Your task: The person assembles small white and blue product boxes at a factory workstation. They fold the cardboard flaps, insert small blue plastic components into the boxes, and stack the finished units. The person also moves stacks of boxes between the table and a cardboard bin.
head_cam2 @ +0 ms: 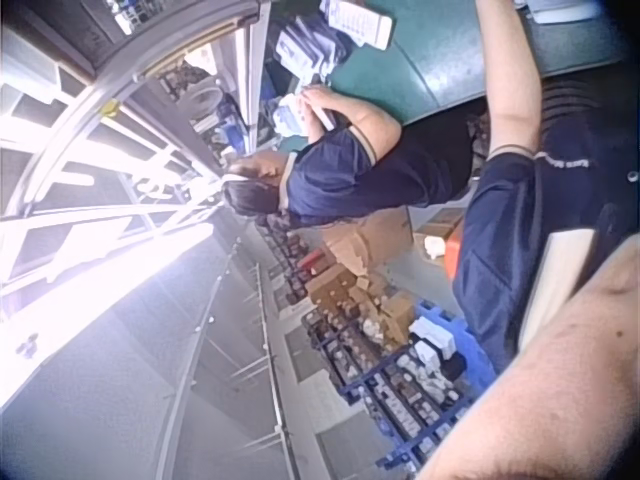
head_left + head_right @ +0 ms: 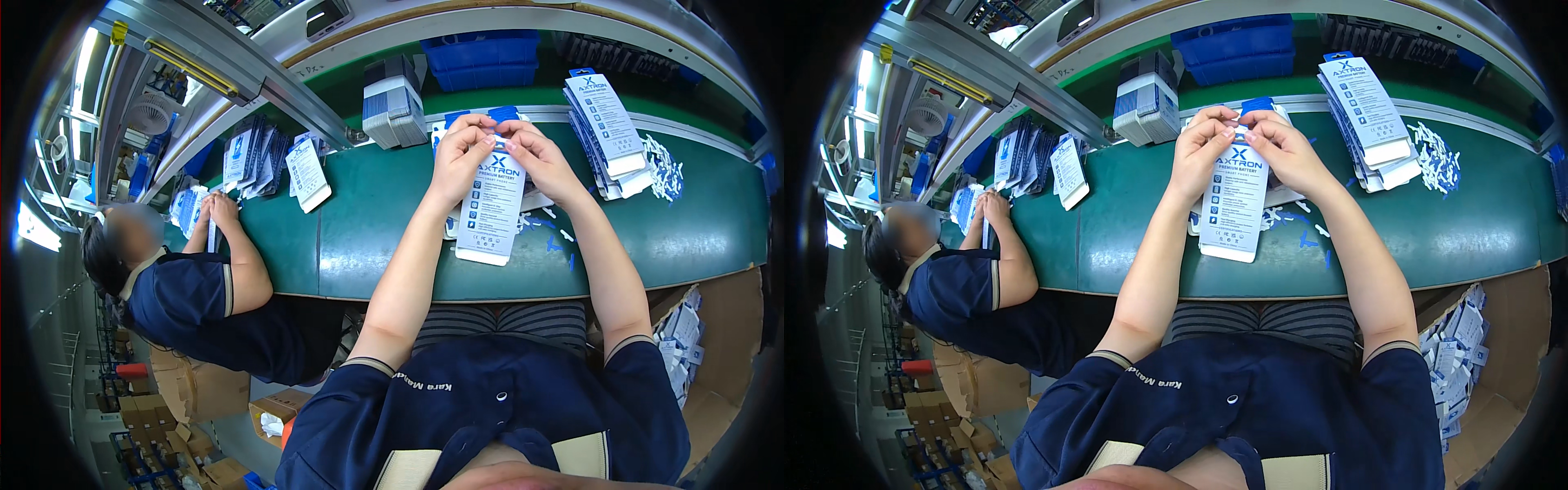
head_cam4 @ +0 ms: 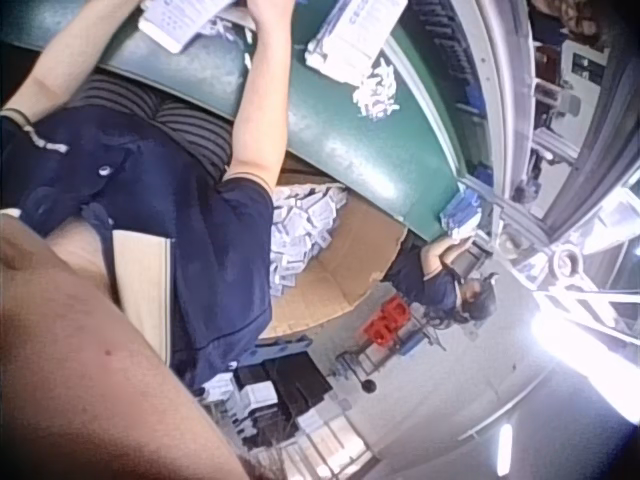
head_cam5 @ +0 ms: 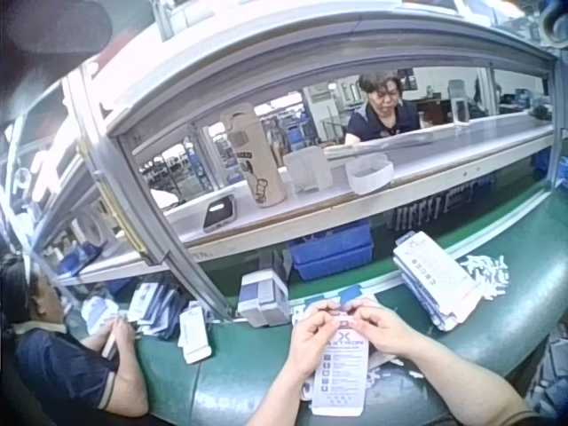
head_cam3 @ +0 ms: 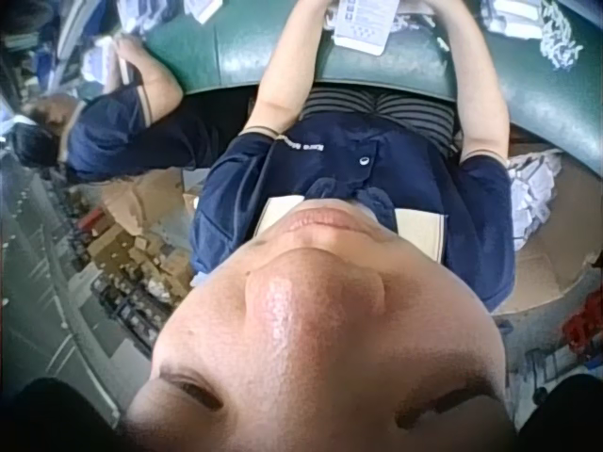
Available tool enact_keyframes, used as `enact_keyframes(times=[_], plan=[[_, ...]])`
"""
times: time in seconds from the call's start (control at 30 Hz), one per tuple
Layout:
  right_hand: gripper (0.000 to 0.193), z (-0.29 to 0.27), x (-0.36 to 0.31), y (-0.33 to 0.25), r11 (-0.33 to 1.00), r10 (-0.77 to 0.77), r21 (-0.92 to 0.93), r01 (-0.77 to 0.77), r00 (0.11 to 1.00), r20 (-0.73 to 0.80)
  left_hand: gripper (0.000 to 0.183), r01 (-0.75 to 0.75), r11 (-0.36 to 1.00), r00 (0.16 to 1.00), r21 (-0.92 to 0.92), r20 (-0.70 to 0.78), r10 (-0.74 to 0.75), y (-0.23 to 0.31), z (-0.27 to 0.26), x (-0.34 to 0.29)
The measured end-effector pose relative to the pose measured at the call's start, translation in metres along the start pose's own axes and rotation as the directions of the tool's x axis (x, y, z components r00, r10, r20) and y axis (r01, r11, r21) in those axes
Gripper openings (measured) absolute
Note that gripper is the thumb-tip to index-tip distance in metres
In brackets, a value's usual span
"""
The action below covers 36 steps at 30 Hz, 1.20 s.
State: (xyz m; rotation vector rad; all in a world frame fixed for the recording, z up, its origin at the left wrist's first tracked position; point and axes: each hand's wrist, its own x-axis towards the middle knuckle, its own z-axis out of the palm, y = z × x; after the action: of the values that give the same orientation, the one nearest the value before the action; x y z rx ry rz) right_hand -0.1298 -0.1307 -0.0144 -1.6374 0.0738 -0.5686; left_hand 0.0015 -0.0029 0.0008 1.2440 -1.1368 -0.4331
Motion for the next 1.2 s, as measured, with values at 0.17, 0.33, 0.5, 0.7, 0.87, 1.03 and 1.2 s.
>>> enact_keyframes(times=[0.17,0.33,0.5,0.7,0.87,1.03,1.2], plan=[[0.021,0.005,-0.003,-0.005,1.000,0.007,0.008,-0.007,1.000,-0.001,0.016,-0.070,0.994,0.997,0.080,0.021,0.068,-0.001,0.002,0.000],[0.022,0.004,-0.002,-0.006,1.000,0.001,0.011,-0.001,1.000,0.002,0.018,-0.054,0.998,0.998,0.044,0.038,0.053,-0.003,-0.002,0.000],[0.025,0.005,-0.001,-0.013,0.996,0.081,0.035,-0.080,0.996,-0.043,0.018,-0.023,0.999,1.000,-0.029,0.004,0.023,-0.004,-0.002,0.000],[0.025,0.005,-0.002,-0.010,0.998,0.049,-0.027,-0.050,0.999,-0.017,0.019,0.000,1.000,0.998,-0.031,-0.065,-0.002,-0.010,0.003,-0.002],[0.024,0.008,-0.003,-0.009,1.000,0.027,-0.013,-0.027,0.999,-0.047,0.022,-0.053,0.997,0.998,0.060,-0.029,0.054,-0.006,0.006,-0.002],[0.015,0.005,-0.002,-0.005,0.997,0.069,-0.012,-0.070,0.996,-0.047,0.025,0.002,1.000,0.999,-0.008,-0.054,-0.003,-0.002,0.004,-0.001],[0.055,0.019,-0.004,-0.022,0.983,0.084,0.172,-0.070,0.994,-0.072,0.025,0.070,0.977,0.975,-0.203,-0.191,-0.110,-0.006,-0.001,-0.001]])
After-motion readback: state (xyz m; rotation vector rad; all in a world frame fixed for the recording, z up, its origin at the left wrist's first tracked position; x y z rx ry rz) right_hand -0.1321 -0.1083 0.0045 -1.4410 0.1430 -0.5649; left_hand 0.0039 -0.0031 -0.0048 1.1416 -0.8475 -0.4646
